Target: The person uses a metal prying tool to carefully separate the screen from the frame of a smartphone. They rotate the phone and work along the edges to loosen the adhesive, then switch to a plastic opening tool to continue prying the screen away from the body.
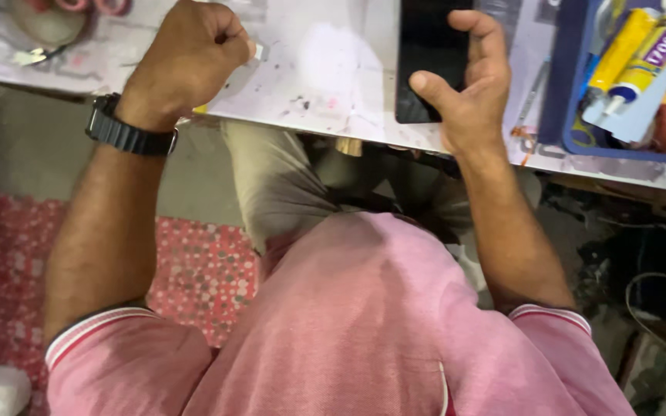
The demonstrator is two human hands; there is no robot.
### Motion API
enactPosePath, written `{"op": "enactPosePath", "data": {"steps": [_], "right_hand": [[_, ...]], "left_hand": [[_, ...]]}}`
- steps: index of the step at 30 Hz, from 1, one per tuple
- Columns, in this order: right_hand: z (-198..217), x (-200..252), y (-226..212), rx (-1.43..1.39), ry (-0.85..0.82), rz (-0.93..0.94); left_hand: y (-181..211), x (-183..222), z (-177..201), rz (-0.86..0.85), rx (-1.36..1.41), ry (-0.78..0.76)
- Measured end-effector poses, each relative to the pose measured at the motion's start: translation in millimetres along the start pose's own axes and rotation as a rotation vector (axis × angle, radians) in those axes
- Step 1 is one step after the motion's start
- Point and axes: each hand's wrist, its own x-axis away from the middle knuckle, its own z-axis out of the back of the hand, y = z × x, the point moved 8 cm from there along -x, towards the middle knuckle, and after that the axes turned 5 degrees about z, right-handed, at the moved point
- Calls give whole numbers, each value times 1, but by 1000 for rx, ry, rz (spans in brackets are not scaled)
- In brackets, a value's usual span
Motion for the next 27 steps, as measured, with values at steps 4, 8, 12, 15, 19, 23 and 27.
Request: {"op": "enactPosePath", "data": {"steps": [4,8,12,15,19,23,27], "right_hand": [[-9,1,-6,-139,-9,-55],[-9,0,-11,-125,-7,-21],[-7,0,-10,-46,-28,16],[-7,-1,-9,-11,-31,17],[-7,0,-9,-5,-20,10],[-6,1,-7,3,-12,2],[1,5,4,-27,-17,-13]], "left_hand": [[-12,11,8,-233,-182,62],[-25,6,6,-277,-279,130],[-31,9,12,-266,-461,245],[-25,23,16,-371,-633,424],[-24,30,17,-397,-671,497],[-25,31,18,-427,-680,509],[-30,27,21,-415,-756,545]]}}
